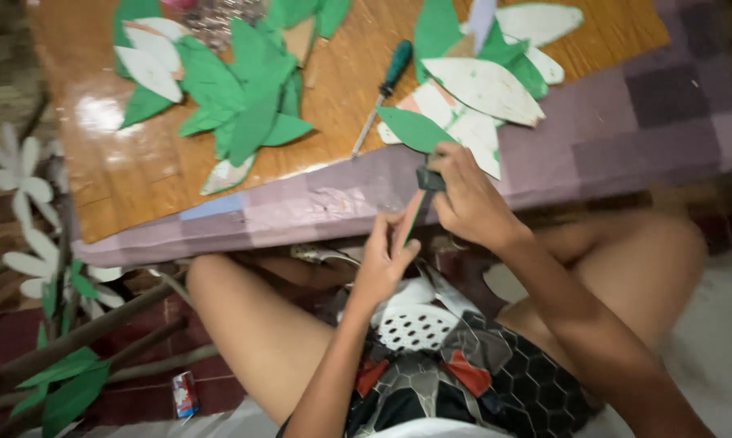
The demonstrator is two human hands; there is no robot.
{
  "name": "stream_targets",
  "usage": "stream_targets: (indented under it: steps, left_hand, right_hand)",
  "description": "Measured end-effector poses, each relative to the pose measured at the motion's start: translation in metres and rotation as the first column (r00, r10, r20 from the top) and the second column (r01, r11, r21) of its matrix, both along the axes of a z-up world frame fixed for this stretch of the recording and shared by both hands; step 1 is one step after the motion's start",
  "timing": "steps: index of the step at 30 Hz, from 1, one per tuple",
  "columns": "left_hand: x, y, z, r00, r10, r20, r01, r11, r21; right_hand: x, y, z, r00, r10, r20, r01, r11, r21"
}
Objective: Sanding the edges of leaf-shaped foam components to smooth them for assembly.
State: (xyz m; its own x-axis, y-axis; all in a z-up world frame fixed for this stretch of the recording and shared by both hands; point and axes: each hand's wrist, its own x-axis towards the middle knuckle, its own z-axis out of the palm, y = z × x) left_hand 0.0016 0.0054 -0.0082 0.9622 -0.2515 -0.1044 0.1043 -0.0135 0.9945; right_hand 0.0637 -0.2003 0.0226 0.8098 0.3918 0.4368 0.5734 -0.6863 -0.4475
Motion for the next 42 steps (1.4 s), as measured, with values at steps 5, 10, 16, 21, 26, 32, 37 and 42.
stream_targets:
  steps: [5, 10, 16, 21, 26, 32, 37, 42]
  left_hand:
    - [0.000, 0.003, 0.008, 0.994, 0.004, -0.105, -0.007, 1.000, -0.026]
    - [0.002, 0.006, 0.018, 0.995, 0.010, -0.100, -0.010, 1.000, 0.000]
    - [-0.004, 0.012, 0.004, 0.991, 0.031, -0.128, -0.031, 1.000, 0.001]
    - [0.004, 0.014, 0.008, 0.991, 0.071, -0.115, -0.074, 0.997, -0.025]
    - [-0.002, 0.012, 0.032, 0.984, 0.108, -0.139, -0.108, 0.994, 0.008]
    - [-0.005, 0.015, 0.025, 0.985, 0.109, -0.137, -0.104, 0.994, 0.045]
    - [-0.008, 0.009, 0.044, 0.992, 0.040, -0.119, -0.039, 0.999, 0.007]
    - [-0.012, 0.011, 0.034, 0.994, 0.026, -0.103, -0.040, 0.990, -0.133]
  right_hand:
    - [-0.005, 0.004, 0.029, 0.981, 0.058, -0.183, -0.044, 0.996, 0.081]
    - [-0.001, 0.000, 0.047, 0.955, 0.085, -0.284, -0.040, 0.987, 0.158]
    - [0.006, 0.003, 0.052, 0.917, 0.087, -0.389, -0.043, 0.992, 0.120]
    - [0.011, 0.015, 0.077, 0.919, 0.040, -0.392, 0.002, 0.994, 0.106]
    - [0.015, 0.016, 0.082, 0.904, 0.048, -0.424, -0.020, 0.997, 0.069]
    - [0.014, 0.012, 0.083, 0.878, 0.041, -0.477, -0.089, 0.993, -0.078]
    - [0.004, 0.007, 0.094, 0.910, -0.036, -0.414, -0.007, 0.995, -0.102]
    - [0.001, 0.005, 0.088, 0.966, -0.003, -0.258, 0.023, 0.997, 0.075]
